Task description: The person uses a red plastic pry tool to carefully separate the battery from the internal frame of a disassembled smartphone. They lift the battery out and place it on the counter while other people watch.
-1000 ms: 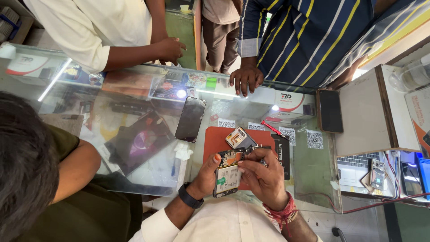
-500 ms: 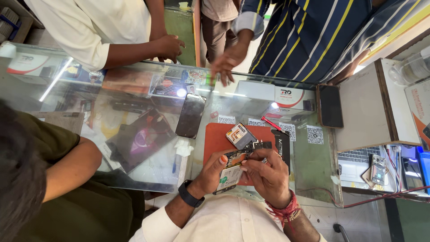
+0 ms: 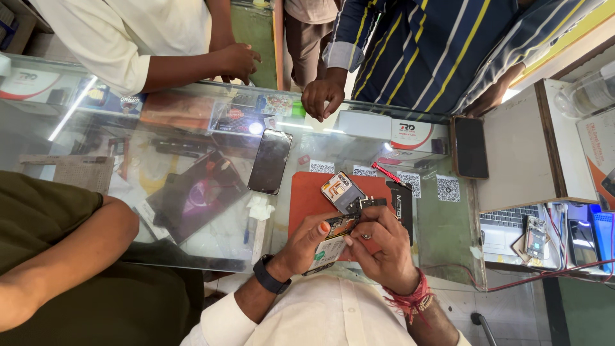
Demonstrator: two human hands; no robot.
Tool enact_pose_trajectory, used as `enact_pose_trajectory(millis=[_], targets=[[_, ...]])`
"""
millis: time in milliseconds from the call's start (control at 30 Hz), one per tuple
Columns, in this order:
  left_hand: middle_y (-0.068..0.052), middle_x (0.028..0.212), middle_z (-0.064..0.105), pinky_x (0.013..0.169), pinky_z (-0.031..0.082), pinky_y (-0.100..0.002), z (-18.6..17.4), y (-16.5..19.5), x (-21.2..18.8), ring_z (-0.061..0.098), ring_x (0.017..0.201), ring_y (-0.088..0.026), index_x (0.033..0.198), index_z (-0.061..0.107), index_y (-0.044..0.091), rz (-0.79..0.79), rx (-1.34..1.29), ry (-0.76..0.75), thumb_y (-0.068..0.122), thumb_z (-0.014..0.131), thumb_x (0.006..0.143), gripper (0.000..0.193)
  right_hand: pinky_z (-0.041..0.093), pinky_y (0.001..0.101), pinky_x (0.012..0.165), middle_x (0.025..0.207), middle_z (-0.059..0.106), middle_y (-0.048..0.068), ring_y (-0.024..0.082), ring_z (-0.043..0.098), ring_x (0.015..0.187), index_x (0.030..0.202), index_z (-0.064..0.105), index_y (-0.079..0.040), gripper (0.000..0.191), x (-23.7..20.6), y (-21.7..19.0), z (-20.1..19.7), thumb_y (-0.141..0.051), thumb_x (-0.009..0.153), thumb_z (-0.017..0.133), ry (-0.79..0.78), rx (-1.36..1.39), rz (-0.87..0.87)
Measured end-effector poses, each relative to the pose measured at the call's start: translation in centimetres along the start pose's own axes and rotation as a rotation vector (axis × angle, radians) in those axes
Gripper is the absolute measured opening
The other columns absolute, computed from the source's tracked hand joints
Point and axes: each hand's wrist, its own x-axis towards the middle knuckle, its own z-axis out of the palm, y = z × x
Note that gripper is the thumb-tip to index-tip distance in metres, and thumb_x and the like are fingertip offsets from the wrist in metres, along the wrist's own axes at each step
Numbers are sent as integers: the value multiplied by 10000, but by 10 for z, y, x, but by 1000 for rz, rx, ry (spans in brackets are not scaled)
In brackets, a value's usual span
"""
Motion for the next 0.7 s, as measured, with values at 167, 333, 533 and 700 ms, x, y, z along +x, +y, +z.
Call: enact_pose_trajectory(millis=[167, 333, 533, 700], targets=[[-117, 1188, 677, 912, 538, -313, -5, -8, -1, 640, 1068, -149, 1351, 570, -107, -31, -131, -2, 671, 527, 1019, 847, 559, 330, 761, 1041, 637, 134, 238, 677, 899, 930, 641, -40, 225, -6, -2, 11, 1, 780, 803, 106, 59, 70], [-135, 1183, 690, 873, 564, -346, -11, -22, -1, 675, 1028, -190, 1367, 579, -63, -102, -290, 37, 665, 516, 1020, 809, 546, 318, 806, 1055, 639, 125, 218, 656, 935, 945, 638, -38, 230, -12, -4, 20, 15, 790, 799, 213, 77, 123], [-141, 1241, 678, 929, 590, -379, -11, -31, -1, 698, 1080, -223, 1421, 546, 4, -225, -539, 77, 671, 483, 1001, 791, 548, 301, 799, 1075, 642, 118, 191, 654, 941, 983, 644, -27, 221, -17, -2, 28, 11, 825, 793, 287, 148, 205], [-138, 1218, 676, 917, 604, -412, 0, -19, 7, 702, 1062, -238, 1410, 531, 9, -200, -562, 36, 657, 484, 992, 772, 550, 301, 836, 1099, 646, 113, 194, 659, 997, 1052, 685, -31, 245, -22, 2, 29, 22, 835, 785, 314, 72, 136]])
